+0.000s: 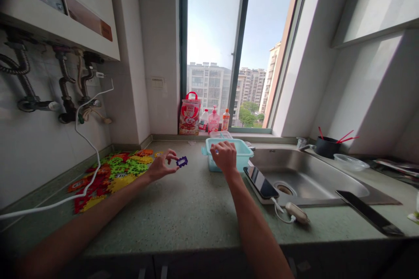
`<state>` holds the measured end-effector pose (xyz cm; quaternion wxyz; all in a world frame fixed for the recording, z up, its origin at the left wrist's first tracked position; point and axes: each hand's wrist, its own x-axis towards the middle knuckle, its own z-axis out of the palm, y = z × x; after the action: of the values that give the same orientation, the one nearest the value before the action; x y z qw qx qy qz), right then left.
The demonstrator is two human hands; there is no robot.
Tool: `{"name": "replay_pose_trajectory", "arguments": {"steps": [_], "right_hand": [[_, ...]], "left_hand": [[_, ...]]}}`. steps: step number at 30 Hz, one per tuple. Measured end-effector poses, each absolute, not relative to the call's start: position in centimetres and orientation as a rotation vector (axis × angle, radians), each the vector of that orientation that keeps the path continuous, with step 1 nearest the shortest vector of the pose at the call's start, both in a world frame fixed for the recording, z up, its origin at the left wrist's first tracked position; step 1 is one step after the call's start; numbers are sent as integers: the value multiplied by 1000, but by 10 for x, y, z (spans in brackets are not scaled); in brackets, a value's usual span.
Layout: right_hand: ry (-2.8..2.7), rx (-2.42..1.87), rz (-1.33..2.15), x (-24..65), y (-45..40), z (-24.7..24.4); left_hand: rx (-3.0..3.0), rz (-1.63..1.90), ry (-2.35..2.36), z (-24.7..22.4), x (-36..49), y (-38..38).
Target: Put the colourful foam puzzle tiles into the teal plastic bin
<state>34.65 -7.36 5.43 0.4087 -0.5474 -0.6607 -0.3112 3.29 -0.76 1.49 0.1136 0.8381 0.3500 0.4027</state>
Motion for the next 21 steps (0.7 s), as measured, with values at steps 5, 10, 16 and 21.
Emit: {"name": "replay_pose_trajectory", "arguments": {"steps": [5, 10, 16, 21], "right_hand": [[-2120, -1203, -609, 313, -74, 41], [-2237, -1286, -488, 298, -70, 24], [-2271, -1351, -502, 298, -69, 21], [-2371, -1390, -422, 293, -67, 23]], "left_hand": [[2334, 1445, 817, 69, 101, 11], [2407, 1345, 828, 89, 177, 26], [2600, 1190, 926, 53, 161, 14], [2874, 880, 1028, 16, 48, -48]]}}
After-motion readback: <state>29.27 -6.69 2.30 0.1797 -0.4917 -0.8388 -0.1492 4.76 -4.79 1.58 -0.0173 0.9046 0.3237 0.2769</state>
